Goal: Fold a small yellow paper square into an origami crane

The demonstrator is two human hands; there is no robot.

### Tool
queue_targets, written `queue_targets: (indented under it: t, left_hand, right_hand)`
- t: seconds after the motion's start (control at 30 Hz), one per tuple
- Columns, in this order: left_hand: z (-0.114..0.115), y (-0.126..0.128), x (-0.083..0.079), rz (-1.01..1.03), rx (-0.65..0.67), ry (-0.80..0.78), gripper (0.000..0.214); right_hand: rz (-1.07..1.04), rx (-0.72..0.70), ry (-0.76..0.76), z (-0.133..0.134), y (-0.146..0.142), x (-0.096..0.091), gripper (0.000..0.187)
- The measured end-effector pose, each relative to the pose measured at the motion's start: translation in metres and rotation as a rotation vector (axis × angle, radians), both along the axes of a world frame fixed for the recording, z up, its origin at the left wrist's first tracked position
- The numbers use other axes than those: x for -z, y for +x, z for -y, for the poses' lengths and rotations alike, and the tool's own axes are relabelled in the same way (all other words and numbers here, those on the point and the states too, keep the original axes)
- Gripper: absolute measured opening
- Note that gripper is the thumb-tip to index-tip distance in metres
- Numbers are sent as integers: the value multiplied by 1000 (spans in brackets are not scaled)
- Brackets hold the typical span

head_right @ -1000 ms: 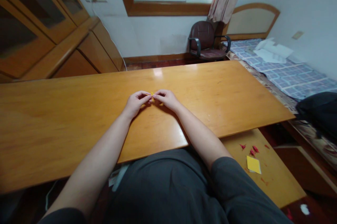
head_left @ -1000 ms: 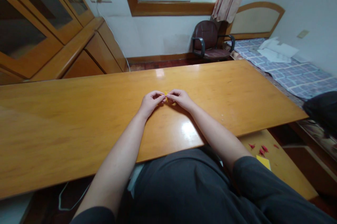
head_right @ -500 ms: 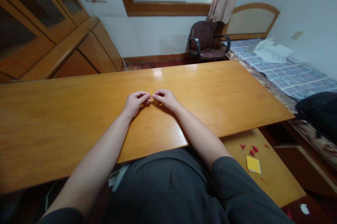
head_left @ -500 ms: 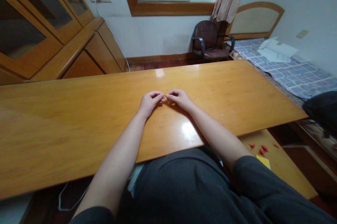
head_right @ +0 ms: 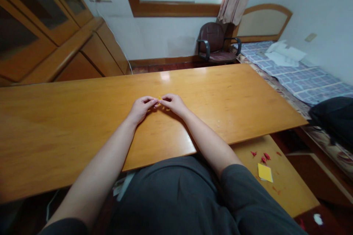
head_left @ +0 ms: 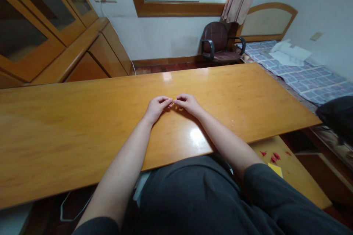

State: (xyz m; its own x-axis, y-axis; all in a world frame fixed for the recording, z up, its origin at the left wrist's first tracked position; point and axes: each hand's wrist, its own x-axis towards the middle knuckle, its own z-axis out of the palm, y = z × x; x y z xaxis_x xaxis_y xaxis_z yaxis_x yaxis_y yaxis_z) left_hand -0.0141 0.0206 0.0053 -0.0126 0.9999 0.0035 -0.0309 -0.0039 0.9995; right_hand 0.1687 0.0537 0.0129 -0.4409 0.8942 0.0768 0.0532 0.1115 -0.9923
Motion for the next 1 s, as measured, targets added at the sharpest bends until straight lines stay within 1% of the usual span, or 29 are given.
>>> queue_targets:
  t: [0.13, 0.3, 0.4, 0.5, 0.6, 0.73, 0.9, 1.0]
  left_hand:
    - [0, 2, -2, 0, -25, 33, 44]
    - [-2, 1, 1, -46, -76, 92, 41]
    - [-2, 1, 1, -67, -79, 100, 40]
    - [-1, 1, -2, -77, -74, 90, 41]
    - [0, 2, -4, -67, -72, 77, 42]
    - [0, 2, -2, -44, -57, 66, 42]
    - [-2, 1, 0, -88, -86, 112, 36]
    - [-2, 1, 2, -145, -104, 150, 32]
  right_hand:
    - [8, 0, 47, 0, 1, 2, 41]
    - [-35, 15, 29, 0, 0, 3, 39]
    - [-51, 25, 15, 0, 0, 3, 40]
    - [-48, 4, -10, -1, 0, 2, 42]
    - [-30, -17, -1, -1, 0, 1, 43]
    - [-28, -11, 7, 0, 0, 0, 43]
    - [-29, 28, 34, -1, -1, 2, 38]
    - [-35, 29, 17, -1, -2, 3, 35]
